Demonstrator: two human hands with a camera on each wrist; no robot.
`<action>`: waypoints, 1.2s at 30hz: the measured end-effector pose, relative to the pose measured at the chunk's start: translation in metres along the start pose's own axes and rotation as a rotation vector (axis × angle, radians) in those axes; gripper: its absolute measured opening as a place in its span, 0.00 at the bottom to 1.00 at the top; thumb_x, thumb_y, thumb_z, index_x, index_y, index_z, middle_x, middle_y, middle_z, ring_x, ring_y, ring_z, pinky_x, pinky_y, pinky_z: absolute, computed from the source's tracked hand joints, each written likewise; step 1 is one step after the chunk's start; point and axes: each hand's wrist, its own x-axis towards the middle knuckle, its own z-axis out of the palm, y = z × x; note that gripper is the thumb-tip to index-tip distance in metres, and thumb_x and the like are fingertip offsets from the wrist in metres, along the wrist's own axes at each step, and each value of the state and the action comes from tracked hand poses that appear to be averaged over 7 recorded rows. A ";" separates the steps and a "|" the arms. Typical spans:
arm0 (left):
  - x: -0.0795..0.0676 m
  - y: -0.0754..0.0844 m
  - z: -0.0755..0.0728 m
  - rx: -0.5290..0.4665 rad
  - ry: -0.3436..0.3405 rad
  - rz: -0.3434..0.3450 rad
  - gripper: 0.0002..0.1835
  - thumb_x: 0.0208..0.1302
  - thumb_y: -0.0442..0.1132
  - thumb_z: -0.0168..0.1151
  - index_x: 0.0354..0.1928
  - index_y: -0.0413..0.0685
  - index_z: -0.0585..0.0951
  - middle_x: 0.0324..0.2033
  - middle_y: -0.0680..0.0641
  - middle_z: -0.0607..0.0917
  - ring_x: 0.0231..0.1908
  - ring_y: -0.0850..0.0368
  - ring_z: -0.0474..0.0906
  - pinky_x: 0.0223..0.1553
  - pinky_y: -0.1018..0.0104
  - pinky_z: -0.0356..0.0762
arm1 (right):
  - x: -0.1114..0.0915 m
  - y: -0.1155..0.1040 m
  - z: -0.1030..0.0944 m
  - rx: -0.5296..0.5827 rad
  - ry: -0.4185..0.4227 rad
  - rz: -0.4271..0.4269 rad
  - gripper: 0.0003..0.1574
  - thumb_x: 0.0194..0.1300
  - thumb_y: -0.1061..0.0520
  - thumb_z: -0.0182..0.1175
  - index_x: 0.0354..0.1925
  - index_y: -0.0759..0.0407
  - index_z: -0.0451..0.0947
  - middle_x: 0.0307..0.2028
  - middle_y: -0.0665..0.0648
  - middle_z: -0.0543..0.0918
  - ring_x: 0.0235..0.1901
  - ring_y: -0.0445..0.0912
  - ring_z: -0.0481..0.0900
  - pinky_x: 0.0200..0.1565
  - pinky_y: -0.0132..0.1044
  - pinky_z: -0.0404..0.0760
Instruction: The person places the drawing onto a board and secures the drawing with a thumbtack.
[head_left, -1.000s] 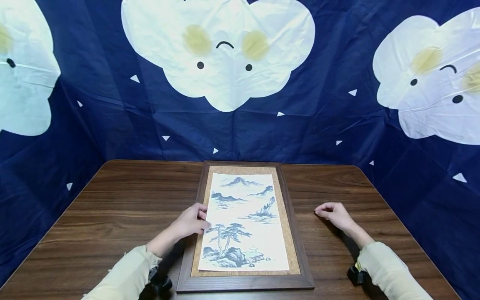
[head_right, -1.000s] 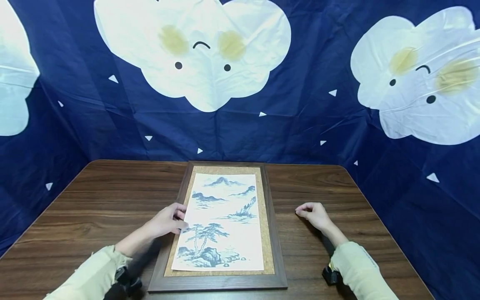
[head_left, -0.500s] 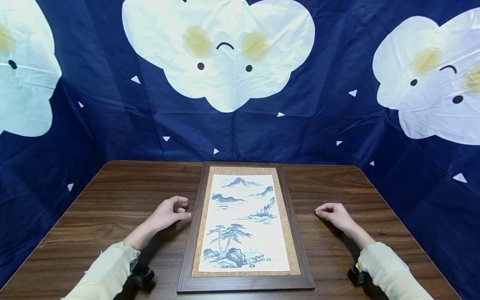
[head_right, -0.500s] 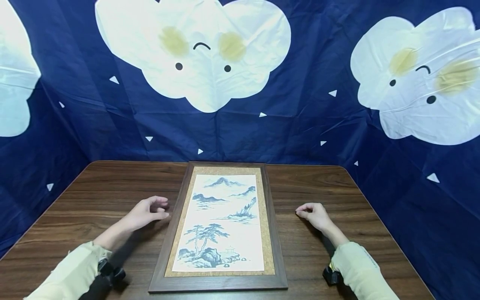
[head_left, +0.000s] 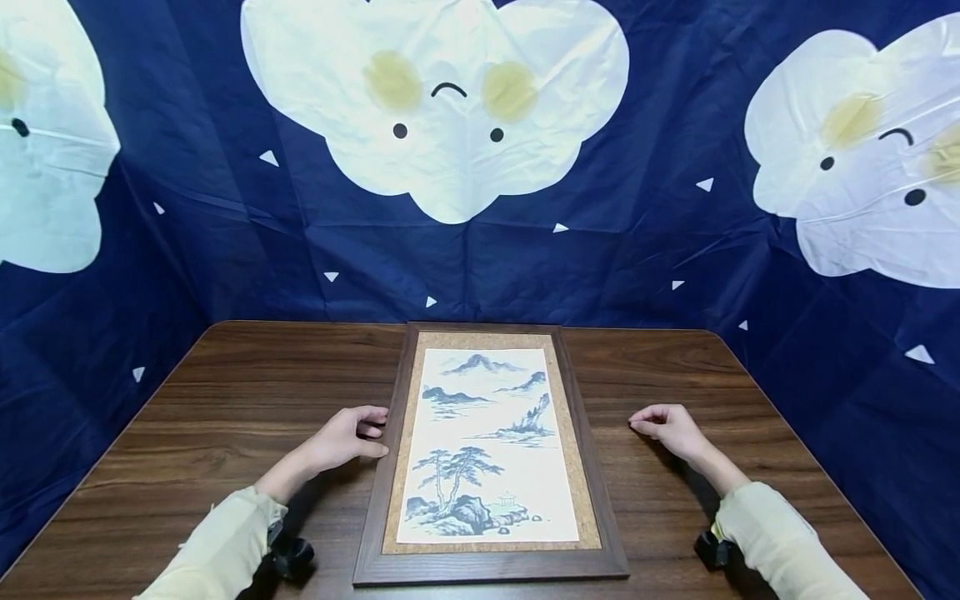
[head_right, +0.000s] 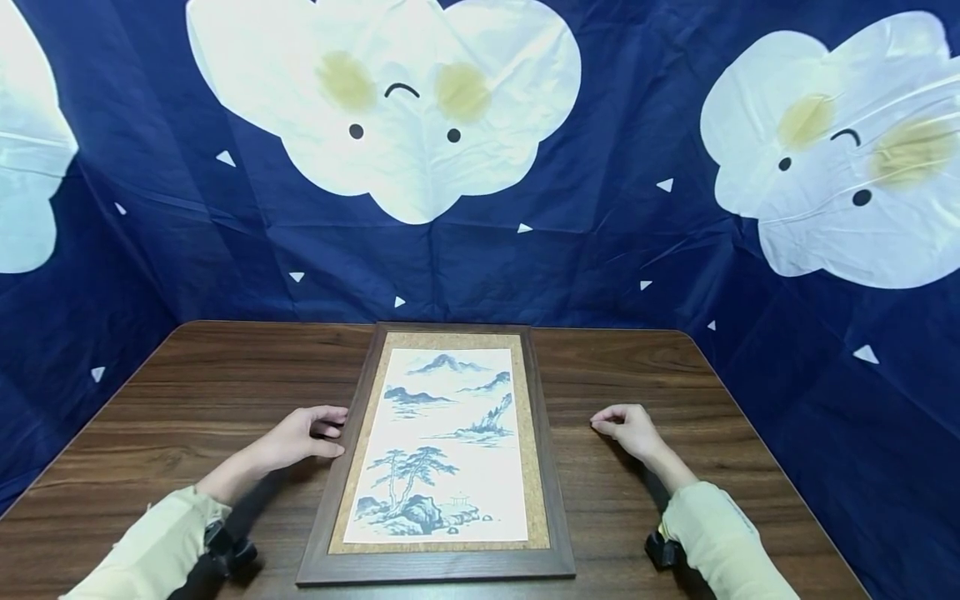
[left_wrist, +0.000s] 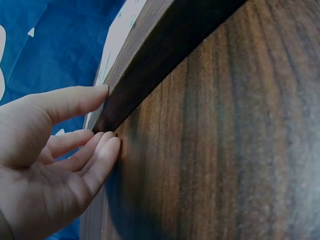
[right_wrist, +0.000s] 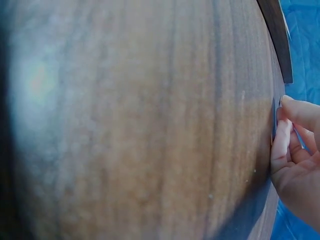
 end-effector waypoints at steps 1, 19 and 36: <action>0.000 0.001 0.000 -0.001 0.001 -0.003 0.33 0.47 0.30 0.67 0.55 0.21 0.66 0.49 0.29 0.73 0.44 0.44 0.74 0.39 0.70 0.74 | 0.000 -0.001 0.000 0.002 -0.003 -0.002 0.12 0.57 0.61 0.61 0.35 0.73 0.80 0.31 0.61 0.82 0.22 0.34 0.68 0.23 0.29 0.69; -0.001 -0.005 -0.002 -0.036 -0.005 -0.034 0.33 0.48 0.32 0.68 0.55 0.23 0.67 0.49 0.31 0.74 0.44 0.47 0.74 0.37 0.70 0.74 | 0.018 -0.044 0.018 0.170 -0.157 -0.109 0.13 0.60 0.65 0.57 0.37 0.79 0.76 0.34 0.72 0.81 0.30 0.43 0.81 0.32 0.40 0.80; 0.001 -0.005 -0.001 -0.048 0.002 -0.047 0.33 0.47 0.31 0.68 0.54 0.23 0.67 0.48 0.30 0.74 0.43 0.46 0.74 0.36 0.69 0.75 | 0.043 -0.077 0.071 0.300 -0.174 -0.055 0.14 0.58 0.66 0.58 0.38 0.79 0.75 0.32 0.67 0.82 0.28 0.42 0.80 0.34 0.35 0.80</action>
